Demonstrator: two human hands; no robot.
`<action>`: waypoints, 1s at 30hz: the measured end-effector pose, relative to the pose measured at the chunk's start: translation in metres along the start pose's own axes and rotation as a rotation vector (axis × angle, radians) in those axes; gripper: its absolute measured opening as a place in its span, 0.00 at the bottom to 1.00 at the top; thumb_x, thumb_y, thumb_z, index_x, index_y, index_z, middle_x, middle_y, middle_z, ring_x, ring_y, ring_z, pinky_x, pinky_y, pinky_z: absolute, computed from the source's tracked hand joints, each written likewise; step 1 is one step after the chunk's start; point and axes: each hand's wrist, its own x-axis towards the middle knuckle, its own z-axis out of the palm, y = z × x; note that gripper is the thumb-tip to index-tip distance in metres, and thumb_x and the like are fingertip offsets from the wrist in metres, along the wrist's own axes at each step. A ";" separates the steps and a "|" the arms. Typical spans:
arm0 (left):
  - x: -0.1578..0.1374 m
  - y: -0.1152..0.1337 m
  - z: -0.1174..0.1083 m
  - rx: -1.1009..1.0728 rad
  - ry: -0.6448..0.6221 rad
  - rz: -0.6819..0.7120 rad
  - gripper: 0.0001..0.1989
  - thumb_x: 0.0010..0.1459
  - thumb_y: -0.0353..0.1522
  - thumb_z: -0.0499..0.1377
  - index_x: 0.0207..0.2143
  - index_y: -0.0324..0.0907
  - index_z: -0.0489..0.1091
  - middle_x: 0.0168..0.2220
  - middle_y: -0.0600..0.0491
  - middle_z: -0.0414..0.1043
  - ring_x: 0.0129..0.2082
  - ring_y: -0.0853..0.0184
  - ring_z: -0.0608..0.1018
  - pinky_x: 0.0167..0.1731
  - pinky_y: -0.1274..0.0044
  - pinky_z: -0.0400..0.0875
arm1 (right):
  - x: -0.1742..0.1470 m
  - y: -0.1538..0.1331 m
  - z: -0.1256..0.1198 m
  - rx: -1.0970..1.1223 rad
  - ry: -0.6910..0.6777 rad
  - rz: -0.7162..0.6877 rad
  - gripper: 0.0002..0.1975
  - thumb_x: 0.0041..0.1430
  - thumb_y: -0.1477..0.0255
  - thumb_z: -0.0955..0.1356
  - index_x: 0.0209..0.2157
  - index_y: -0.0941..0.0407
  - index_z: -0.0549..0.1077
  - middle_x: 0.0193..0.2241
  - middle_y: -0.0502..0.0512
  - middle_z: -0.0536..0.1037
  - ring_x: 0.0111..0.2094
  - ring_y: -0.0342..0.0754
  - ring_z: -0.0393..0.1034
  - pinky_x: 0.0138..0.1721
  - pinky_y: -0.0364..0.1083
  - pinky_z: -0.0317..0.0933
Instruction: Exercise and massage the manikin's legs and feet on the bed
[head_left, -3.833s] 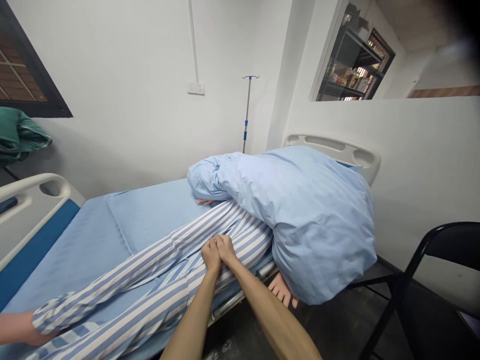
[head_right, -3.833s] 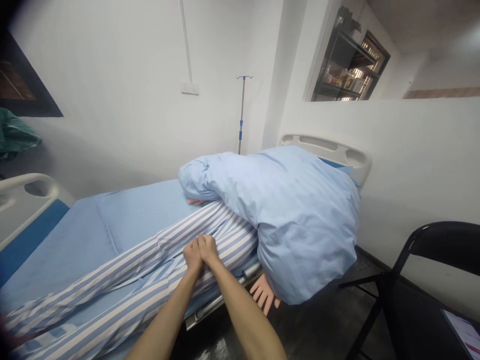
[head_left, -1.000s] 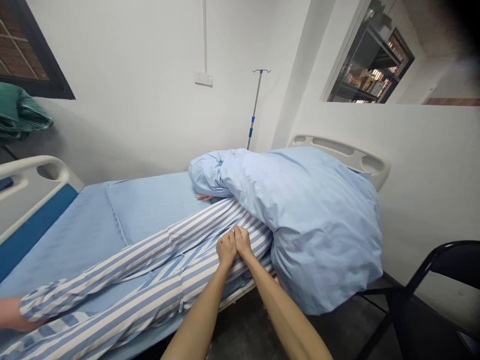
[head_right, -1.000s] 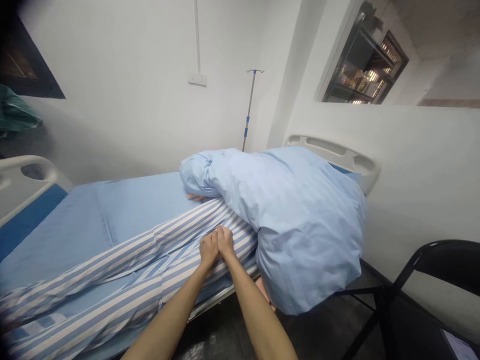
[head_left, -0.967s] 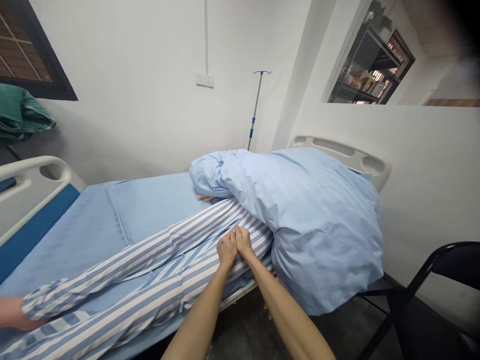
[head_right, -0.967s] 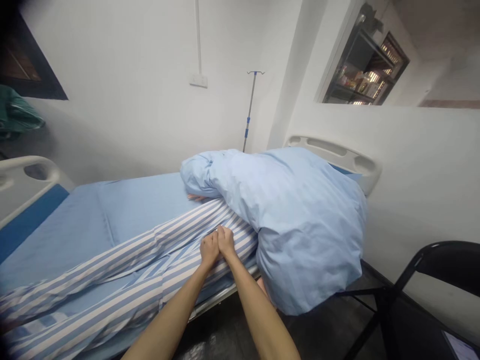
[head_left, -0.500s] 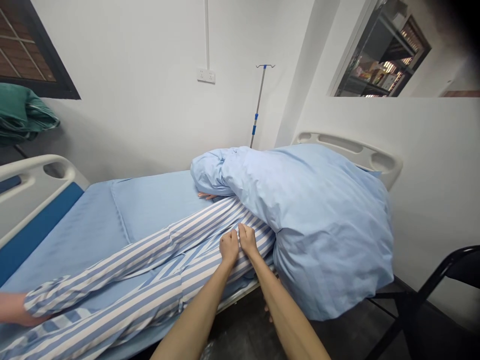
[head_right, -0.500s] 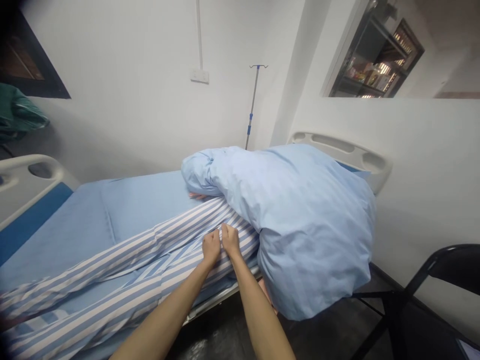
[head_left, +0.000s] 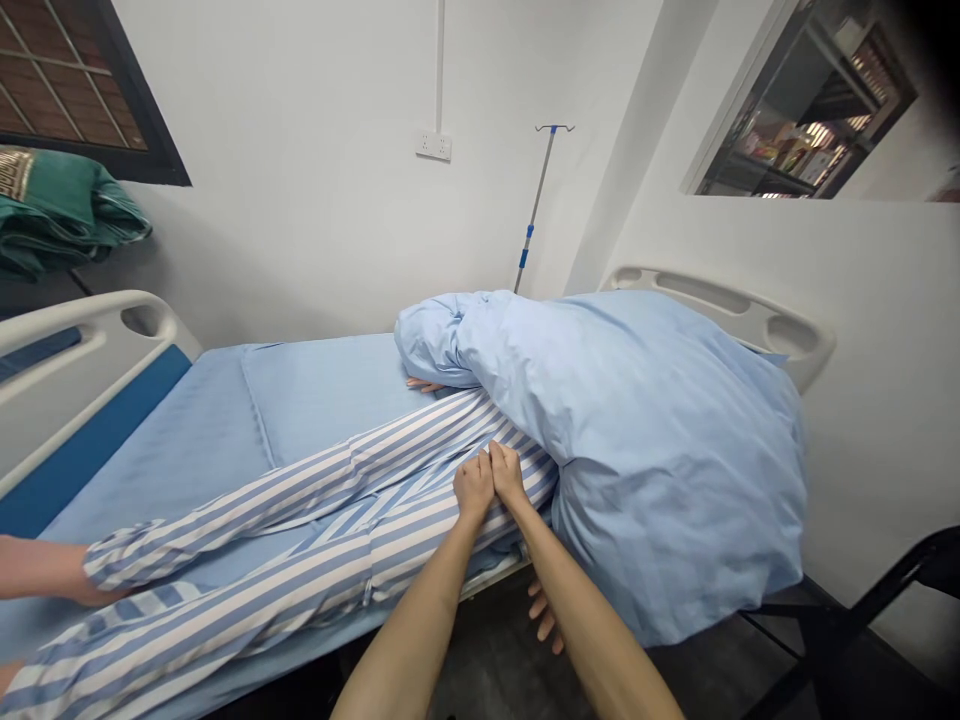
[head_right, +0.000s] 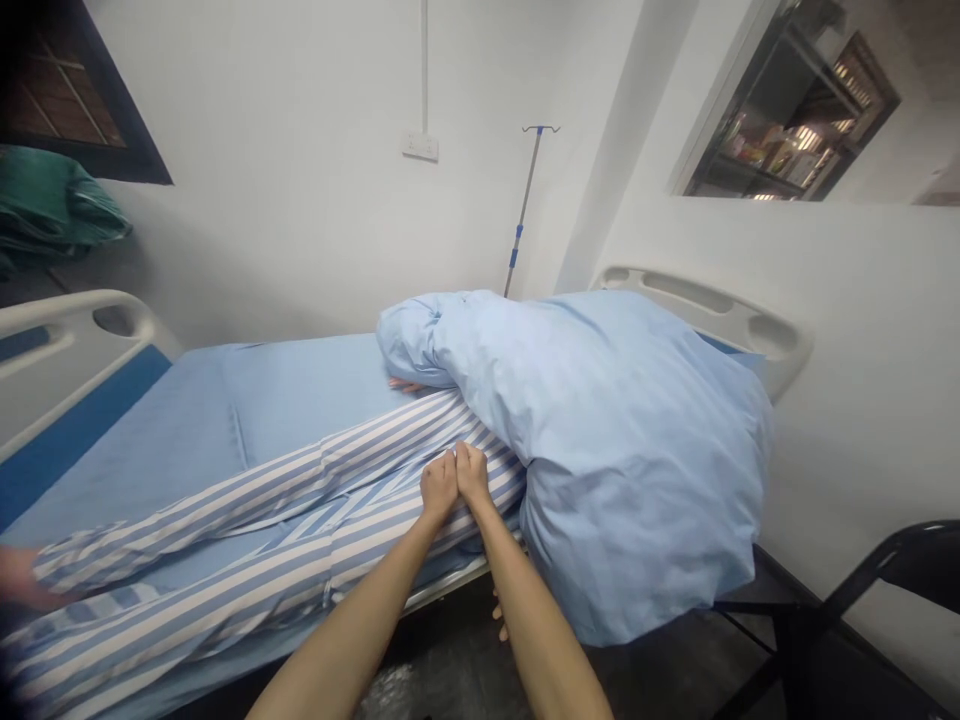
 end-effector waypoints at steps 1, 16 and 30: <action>0.000 0.001 -0.001 -0.012 -0.003 -0.009 0.26 0.58 0.39 0.34 0.31 0.41 0.70 0.31 0.48 0.72 0.31 0.68 0.71 0.29 0.78 0.56 | 0.003 -0.001 -0.003 -0.009 -0.013 -0.006 0.17 0.53 0.66 0.55 0.14 0.57 0.54 0.13 0.45 0.57 0.18 0.39 0.49 0.21 0.40 0.45; 0.010 0.010 -0.004 -0.257 0.008 -0.078 0.27 0.57 0.40 0.36 0.21 0.40 0.70 0.25 0.48 0.72 0.25 0.69 0.70 0.26 0.79 0.55 | 0.005 0.010 -0.010 -0.240 0.152 -0.007 0.19 0.54 0.66 0.54 0.13 0.58 0.57 0.12 0.48 0.59 0.18 0.39 0.49 0.21 0.42 0.43; 0.006 0.014 0.014 -0.293 0.024 0.045 0.28 0.58 0.38 0.34 0.27 0.39 0.71 0.27 0.47 0.72 0.27 0.70 0.71 0.30 0.78 0.58 | 0.009 0.005 -0.015 -0.105 0.018 0.008 0.18 0.53 0.63 0.55 0.15 0.57 0.55 0.13 0.46 0.58 0.19 0.39 0.49 0.21 0.40 0.45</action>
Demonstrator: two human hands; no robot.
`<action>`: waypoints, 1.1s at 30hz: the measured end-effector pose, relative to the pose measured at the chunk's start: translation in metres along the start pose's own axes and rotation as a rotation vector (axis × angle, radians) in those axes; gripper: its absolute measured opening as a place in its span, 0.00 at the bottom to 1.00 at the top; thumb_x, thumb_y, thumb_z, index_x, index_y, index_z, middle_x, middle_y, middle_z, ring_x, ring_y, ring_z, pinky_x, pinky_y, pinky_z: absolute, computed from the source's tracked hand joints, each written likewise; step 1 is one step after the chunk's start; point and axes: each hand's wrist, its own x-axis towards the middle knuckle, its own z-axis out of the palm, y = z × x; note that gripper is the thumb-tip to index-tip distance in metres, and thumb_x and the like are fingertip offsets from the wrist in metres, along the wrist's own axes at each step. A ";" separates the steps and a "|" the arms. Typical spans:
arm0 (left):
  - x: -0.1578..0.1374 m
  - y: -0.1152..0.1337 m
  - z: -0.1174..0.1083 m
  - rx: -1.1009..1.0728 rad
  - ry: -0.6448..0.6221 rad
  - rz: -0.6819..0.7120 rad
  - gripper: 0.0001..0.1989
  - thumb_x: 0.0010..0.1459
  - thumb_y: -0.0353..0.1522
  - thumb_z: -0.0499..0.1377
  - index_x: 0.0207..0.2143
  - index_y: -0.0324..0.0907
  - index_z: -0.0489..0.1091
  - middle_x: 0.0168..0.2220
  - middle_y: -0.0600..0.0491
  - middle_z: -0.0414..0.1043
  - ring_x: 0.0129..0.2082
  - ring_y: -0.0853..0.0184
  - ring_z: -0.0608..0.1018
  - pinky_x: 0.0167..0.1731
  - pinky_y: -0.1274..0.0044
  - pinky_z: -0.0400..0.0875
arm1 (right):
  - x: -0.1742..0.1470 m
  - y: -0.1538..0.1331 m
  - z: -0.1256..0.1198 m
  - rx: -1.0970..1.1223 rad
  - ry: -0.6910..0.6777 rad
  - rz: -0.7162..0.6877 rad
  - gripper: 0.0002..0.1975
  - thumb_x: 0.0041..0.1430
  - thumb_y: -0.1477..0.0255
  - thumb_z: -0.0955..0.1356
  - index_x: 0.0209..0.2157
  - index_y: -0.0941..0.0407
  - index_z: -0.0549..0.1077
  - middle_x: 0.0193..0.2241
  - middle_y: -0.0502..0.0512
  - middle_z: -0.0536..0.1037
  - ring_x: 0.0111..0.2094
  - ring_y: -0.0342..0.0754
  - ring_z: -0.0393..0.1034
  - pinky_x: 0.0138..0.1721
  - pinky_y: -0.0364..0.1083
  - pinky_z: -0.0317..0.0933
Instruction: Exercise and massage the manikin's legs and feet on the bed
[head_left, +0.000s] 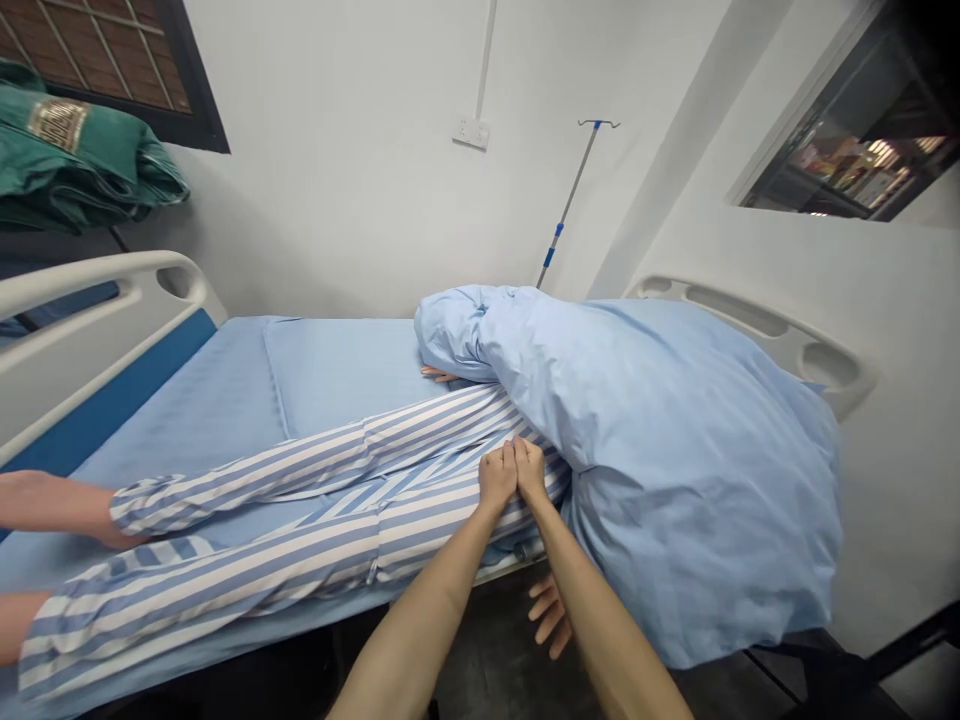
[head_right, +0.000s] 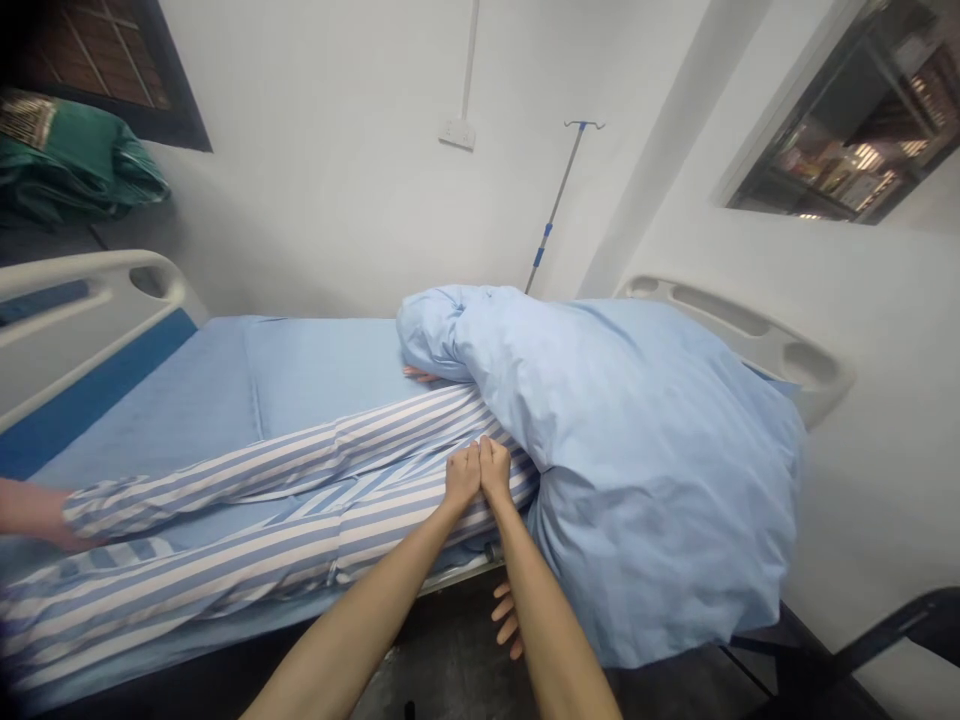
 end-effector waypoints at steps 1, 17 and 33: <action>0.001 -0.001 -0.001 -0.002 -0.004 0.007 0.28 0.59 0.38 0.34 0.27 0.39 0.71 0.27 0.48 0.72 0.27 0.70 0.71 0.30 0.78 0.58 | 0.003 -0.002 -0.002 -0.011 -0.019 -0.013 0.18 0.53 0.63 0.55 0.15 0.57 0.55 0.13 0.46 0.58 0.19 0.39 0.49 0.21 0.40 0.45; -0.025 -0.070 -0.100 -0.239 -0.164 -0.101 0.26 0.54 0.44 0.38 0.14 0.40 0.62 0.12 0.56 0.61 0.16 0.73 0.66 0.23 0.81 0.59 | 0.008 0.026 -0.004 -0.451 0.073 0.028 0.22 0.53 0.63 0.52 0.15 0.59 0.63 0.13 0.54 0.65 0.17 0.41 0.50 0.21 0.43 0.43; -0.113 -0.225 -0.379 0.941 -0.116 -0.324 0.17 0.52 0.29 0.45 0.44 0.48 0.62 0.46 0.50 0.65 0.43 0.61 0.67 0.41 0.73 0.55 | 0.012 0.024 -0.004 -0.617 -0.023 0.141 0.23 0.52 0.64 0.53 0.24 0.61 0.73 0.22 0.64 0.72 0.21 0.46 0.56 0.24 0.44 0.47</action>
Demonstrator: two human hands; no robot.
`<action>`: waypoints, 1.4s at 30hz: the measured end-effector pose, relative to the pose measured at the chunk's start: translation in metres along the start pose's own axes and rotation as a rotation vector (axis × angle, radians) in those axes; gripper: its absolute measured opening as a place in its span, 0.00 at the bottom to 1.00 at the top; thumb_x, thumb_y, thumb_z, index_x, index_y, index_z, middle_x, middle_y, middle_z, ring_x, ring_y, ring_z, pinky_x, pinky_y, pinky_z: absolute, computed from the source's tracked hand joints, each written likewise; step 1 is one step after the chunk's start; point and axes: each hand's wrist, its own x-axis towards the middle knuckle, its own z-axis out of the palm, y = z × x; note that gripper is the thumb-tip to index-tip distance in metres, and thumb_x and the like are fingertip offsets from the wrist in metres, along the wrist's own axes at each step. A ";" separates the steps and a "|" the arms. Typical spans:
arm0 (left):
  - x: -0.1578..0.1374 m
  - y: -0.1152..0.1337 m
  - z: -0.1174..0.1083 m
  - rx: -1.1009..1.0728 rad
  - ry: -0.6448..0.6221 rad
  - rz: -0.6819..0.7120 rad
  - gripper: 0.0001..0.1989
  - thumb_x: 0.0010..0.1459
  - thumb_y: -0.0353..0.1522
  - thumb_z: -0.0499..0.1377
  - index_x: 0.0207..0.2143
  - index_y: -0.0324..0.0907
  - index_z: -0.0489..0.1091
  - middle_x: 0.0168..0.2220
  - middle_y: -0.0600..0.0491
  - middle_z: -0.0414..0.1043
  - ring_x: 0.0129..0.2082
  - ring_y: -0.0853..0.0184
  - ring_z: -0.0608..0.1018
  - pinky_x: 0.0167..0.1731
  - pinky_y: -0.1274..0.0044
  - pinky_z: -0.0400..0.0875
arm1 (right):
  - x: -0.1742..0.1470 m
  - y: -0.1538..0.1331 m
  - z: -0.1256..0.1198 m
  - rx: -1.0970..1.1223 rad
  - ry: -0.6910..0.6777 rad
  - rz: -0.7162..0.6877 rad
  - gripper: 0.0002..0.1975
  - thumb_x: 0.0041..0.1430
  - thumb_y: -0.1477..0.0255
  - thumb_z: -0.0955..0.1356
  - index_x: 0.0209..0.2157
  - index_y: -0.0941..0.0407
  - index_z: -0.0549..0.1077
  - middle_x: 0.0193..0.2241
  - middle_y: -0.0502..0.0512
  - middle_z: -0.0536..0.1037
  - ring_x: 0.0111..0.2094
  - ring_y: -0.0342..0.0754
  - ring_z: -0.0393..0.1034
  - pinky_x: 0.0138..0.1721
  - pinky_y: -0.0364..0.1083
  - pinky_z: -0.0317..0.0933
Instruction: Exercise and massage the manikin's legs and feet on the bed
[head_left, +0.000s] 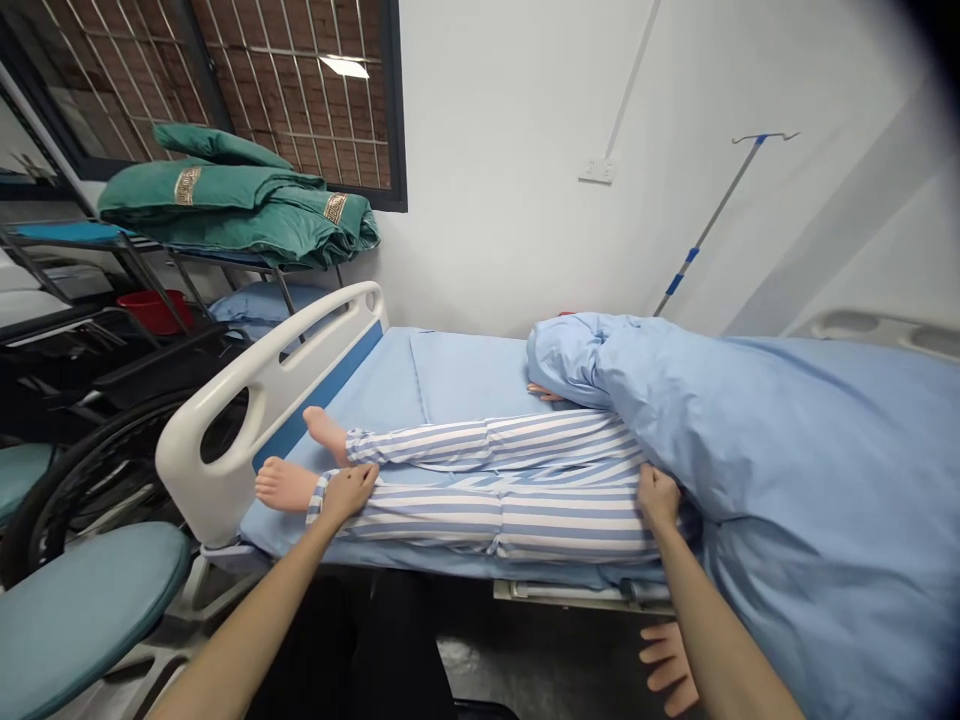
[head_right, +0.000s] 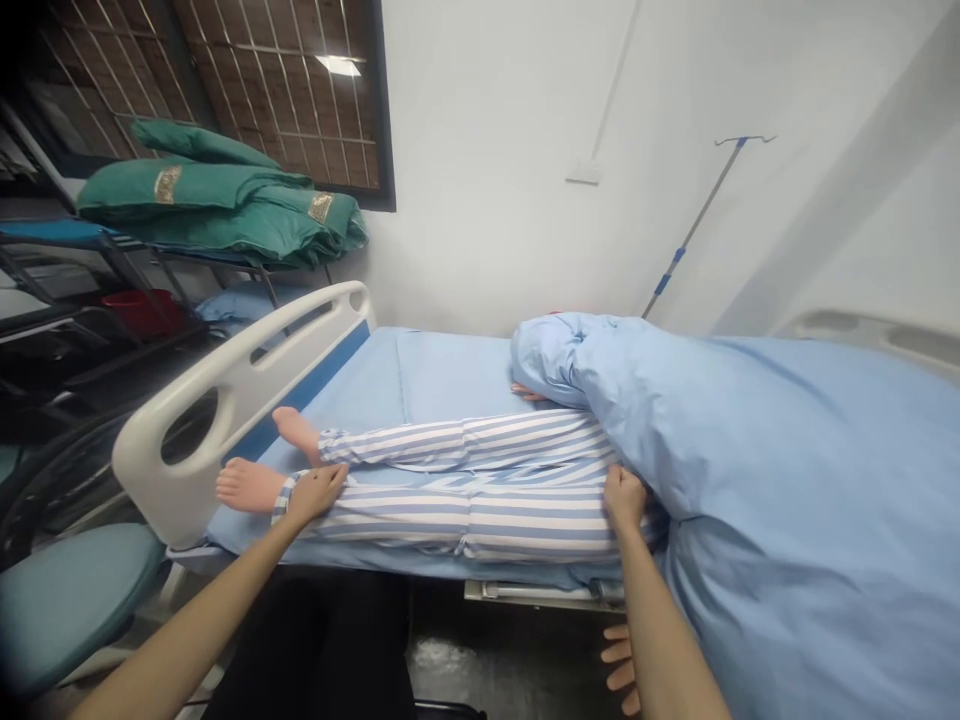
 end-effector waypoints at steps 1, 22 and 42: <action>0.000 0.004 -0.001 0.019 -0.006 -0.005 0.18 0.52 0.29 0.44 0.45 0.48 0.61 0.46 0.49 0.65 0.42 0.60 0.67 0.41 0.71 0.56 | -0.001 -0.002 -0.002 -0.032 -0.015 0.011 0.23 0.52 0.65 0.53 0.25 0.61 0.74 0.22 0.64 0.72 0.21 0.47 0.57 0.24 0.44 0.47; 0.001 -0.002 0.011 -0.177 0.049 -0.128 0.14 0.53 0.30 0.45 0.38 0.39 0.67 0.35 0.43 0.71 0.36 0.63 0.71 0.36 0.74 0.61 | -0.274 -0.361 0.154 0.595 -0.358 -0.499 0.19 0.55 0.67 0.54 0.18 0.56 0.67 0.18 0.54 0.72 0.20 0.44 0.61 0.23 0.42 0.45; 0.015 -0.003 0.008 -1.038 0.434 -0.166 0.17 0.52 0.38 0.44 0.17 0.40 0.62 0.15 0.56 0.61 0.19 0.73 0.64 0.23 0.81 0.55 | -0.270 -0.356 0.155 0.680 -0.367 -0.426 0.21 0.56 0.67 0.53 0.15 0.58 0.63 0.14 0.50 0.66 0.18 0.41 0.56 0.21 0.41 0.44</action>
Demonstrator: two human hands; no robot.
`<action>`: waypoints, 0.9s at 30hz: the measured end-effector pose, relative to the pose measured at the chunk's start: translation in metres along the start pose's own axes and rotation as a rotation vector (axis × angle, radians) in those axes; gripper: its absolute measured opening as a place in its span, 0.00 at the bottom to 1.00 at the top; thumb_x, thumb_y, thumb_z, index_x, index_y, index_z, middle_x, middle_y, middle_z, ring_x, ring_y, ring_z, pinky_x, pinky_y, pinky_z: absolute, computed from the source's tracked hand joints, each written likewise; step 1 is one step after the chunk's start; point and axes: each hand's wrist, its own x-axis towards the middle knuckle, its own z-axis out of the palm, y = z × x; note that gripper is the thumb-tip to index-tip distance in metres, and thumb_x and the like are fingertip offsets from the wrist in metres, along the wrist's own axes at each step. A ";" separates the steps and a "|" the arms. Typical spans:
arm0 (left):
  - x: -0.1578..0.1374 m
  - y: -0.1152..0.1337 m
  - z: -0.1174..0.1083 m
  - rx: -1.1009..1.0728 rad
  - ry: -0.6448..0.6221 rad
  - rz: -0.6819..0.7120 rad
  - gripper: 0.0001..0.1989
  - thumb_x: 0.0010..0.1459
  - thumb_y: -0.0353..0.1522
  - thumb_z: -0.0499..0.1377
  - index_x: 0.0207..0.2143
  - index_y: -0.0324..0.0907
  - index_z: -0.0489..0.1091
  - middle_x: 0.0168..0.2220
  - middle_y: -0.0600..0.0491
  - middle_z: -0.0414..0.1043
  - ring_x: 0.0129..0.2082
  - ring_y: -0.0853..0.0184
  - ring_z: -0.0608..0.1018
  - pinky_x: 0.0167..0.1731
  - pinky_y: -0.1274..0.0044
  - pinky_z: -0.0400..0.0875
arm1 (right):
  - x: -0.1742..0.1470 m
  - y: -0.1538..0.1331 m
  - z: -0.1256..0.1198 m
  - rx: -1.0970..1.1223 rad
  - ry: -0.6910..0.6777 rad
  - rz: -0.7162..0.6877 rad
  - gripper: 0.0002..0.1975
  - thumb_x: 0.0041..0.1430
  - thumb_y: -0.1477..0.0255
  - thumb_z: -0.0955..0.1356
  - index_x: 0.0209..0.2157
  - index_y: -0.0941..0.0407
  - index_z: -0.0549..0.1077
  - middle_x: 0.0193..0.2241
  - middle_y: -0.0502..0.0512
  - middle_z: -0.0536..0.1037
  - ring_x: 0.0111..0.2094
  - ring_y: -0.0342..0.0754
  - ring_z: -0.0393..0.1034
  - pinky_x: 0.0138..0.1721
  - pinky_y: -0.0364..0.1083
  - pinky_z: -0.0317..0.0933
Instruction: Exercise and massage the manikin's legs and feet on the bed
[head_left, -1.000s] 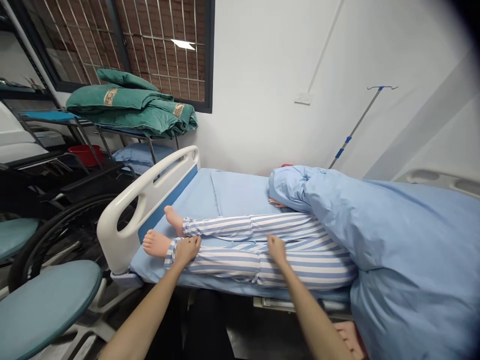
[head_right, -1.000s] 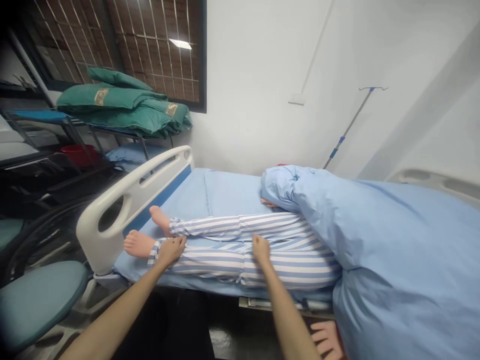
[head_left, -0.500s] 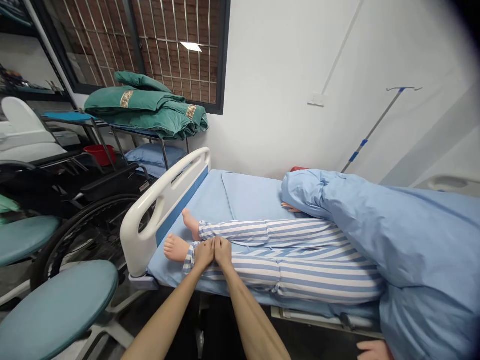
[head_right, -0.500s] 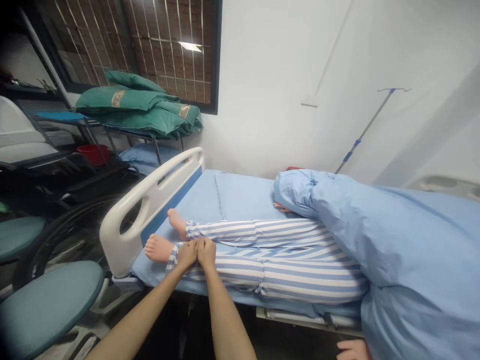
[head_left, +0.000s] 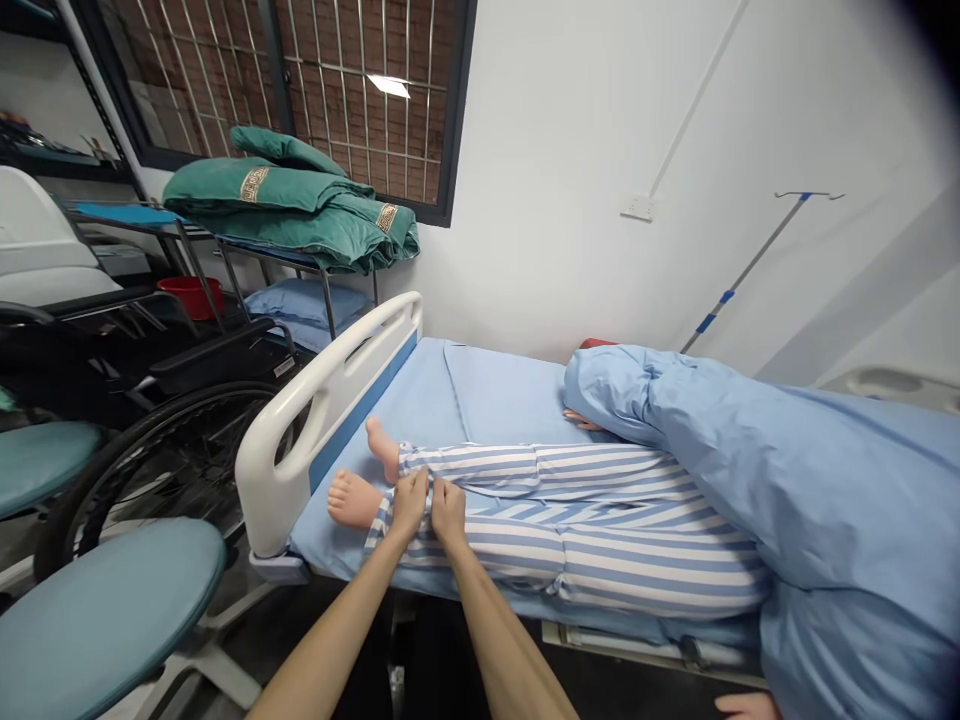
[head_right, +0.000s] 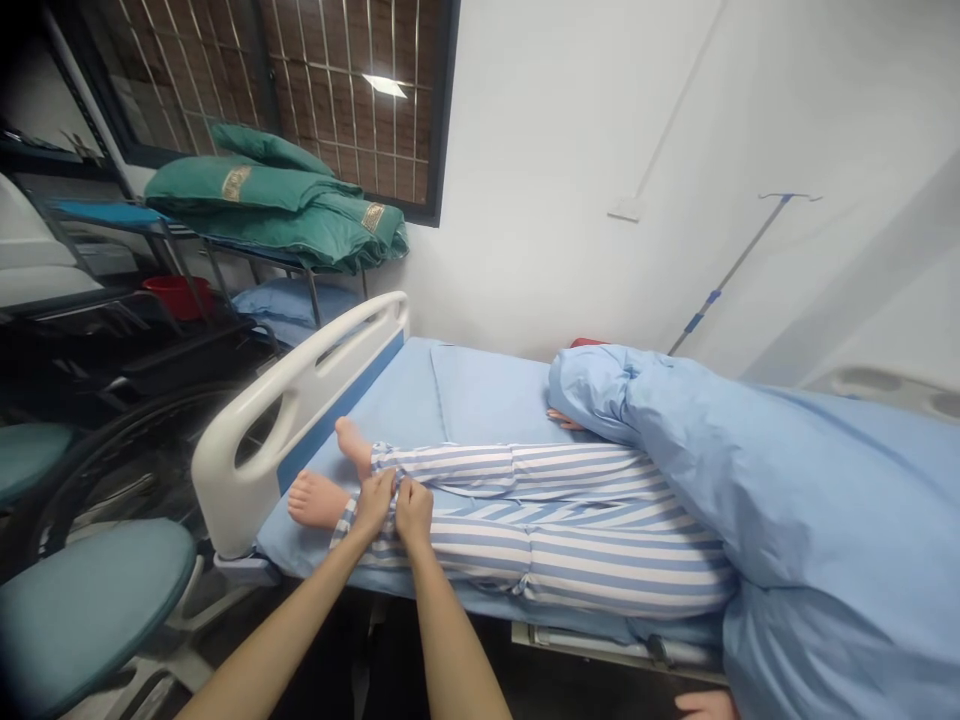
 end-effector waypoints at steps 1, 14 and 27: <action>-0.006 -0.009 0.003 0.140 -0.012 0.021 0.16 0.53 0.37 0.45 0.20 0.39 0.65 0.17 0.54 0.64 0.20 0.72 0.65 0.23 0.80 0.55 | 0.000 0.001 0.001 0.014 0.003 0.004 0.20 0.56 0.67 0.53 0.15 0.58 0.63 0.14 0.50 0.67 0.18 0.41 0.56 0.21 0.40 0.45; -0.015 -0.024 0.009 0.589 -0.024 -0.020 0.18 0.57 0.36 0.41 0.33 0.42 0.70 0.28 0.48 0.72 0.27 0.68 0.70 0.26 0.79 0.53 | 0.008 -0.027 -0.005 0.095 0.027 -0.026 0.19 0.55 0.68 0.53 0.13 0.58 0.59 0.12 0.47 0.60 0.17 0.39 0.52 0.20 0.40 0.44; 0.001 0.008 0.005 0.020 0.164 0.008 0.23 0.55 0.40 0.39 0.15 0.39 0.61 0.16 0.54 0.64 0.19 0.73 0.65 0.23 0.81 0.56 | -0.001 -0.003 0.003 0.093 0.005 0.043 0.22 0.56 0.66 0.53 0.14 0.58 0.63 0.13 0.50 0.65 0.17 0.41 0.55 0.20 0.41 0.44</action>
